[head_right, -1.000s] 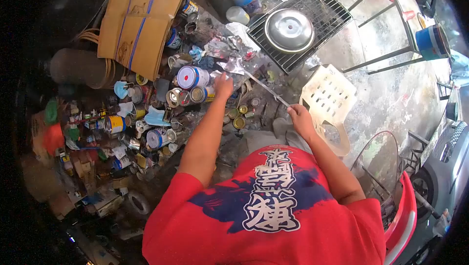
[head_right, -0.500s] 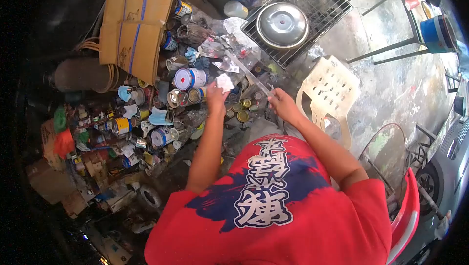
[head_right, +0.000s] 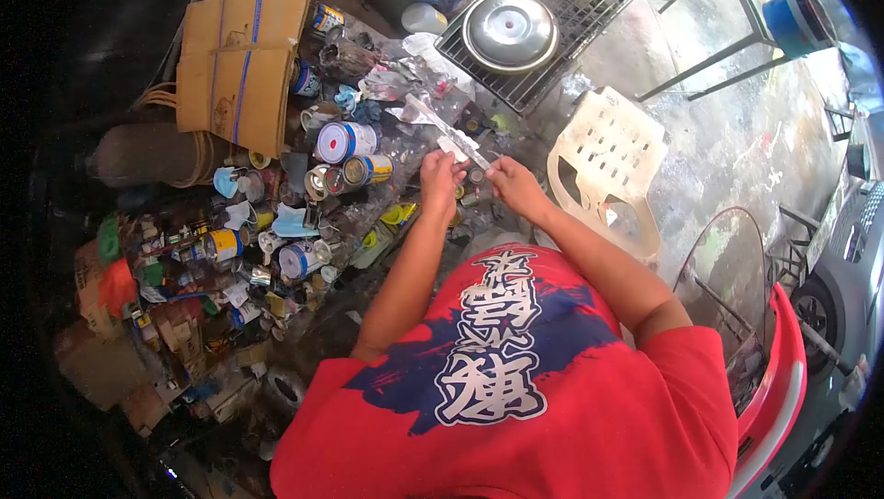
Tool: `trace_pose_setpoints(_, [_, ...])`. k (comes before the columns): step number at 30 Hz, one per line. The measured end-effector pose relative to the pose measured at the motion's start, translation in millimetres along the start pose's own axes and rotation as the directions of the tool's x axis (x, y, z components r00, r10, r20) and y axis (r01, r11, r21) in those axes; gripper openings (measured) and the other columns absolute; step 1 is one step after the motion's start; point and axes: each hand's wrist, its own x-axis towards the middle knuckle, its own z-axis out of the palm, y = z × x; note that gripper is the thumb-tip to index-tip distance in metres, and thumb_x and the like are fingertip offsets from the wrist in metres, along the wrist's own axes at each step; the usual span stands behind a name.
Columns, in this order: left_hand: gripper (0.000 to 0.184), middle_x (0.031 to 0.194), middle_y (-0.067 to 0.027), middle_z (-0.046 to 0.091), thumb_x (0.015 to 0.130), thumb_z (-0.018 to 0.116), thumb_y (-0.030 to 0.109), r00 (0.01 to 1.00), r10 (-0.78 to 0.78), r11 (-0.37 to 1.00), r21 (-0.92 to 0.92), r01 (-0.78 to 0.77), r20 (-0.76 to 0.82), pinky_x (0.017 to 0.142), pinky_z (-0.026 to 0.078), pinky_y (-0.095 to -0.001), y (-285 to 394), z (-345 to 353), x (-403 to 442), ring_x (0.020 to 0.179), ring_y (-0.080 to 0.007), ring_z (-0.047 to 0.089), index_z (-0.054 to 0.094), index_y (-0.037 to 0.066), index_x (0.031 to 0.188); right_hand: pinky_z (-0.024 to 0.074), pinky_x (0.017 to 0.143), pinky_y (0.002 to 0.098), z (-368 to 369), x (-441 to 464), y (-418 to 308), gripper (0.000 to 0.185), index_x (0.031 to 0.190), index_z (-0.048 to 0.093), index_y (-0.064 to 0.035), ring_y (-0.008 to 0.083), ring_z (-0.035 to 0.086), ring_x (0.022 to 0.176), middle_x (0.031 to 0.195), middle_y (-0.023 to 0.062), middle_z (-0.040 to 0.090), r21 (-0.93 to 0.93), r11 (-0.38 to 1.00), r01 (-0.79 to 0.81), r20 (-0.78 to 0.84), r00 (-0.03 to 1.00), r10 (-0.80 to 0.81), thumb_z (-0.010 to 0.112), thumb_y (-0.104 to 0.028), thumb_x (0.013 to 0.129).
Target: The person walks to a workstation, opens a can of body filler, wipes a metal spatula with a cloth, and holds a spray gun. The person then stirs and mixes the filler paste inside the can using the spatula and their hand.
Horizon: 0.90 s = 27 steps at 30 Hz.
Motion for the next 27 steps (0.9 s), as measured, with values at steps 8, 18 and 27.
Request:
trace_pose_setpoints(8, [0.020, 0.105, -0.0087, 0.066, 0.099, 0.055, 0.012, 0.979, 0.088, 0.995, -0.066, -0.077, 0.182, 0.073, 0.053, -0.0276, -20.6, -36.8, -60.4, 0.092, -0.0180, 0.068, 0.055, 0.000, 0.115, 0.0433, 0.058, 0.0301, 35.1, -51.2, 43.9, 0.024, 0.090, 0.058, -0.0037, 0.0132, 0.055, 0.061, 0.068, 0.0025, 0.058, -0.136, 0.989, 0.057, -0.025, 0.998, -0.061, 0.055, -0.025, 0.102])
trace_pose_setpoints(18, [0.029, 0.114, -0.0099, 0.071, 0.106, 0.049, 0.023, 0.966, -0.080, 0.981, -0.153, 0.120, 0.246, 0.072, 0.054, -0.0299, -78.9, -63.7, -76.6, 0.095, -0.0162, 0.068, 0.056, 0.005, 0.127, 0.0340, 0.043, 0.0271, 98.2, -95.6, 68.5, 0.020, 0.100, 0.061, -0.0048, 0.0102, 0.045, 0.047, 0.063, -0.0009, 0.050, -0.108, 0.994, -0.023, -0.075, 0.997, 0.014, 0.052, -0.023, 0.102])
trace_pose_setpoints(27, [0.029, 0.095, -0.0133, 0.076, 0.105, 0.047, 0.028, 0.949, -0.279, 0.932, -0.198, 0.304, 0.146, 0.049, 0.048, -0.0324, -135.3, -51.5, -57.4, 0.067, -0.0199, 0.068, 0.058, 0.004, 0.117, 0.0337, 0.043, 0.0297, 99.6, -101.6, 102.2, 0.019, 0.101, 0.064, -0.0042, 0.0118, 0.044, 0.048, 0.067, -0.0001, 0.050, -0.084, 0.990, -0.111, -0.122, 0.988, 0.100, 0.056, -0.021, 0.097])
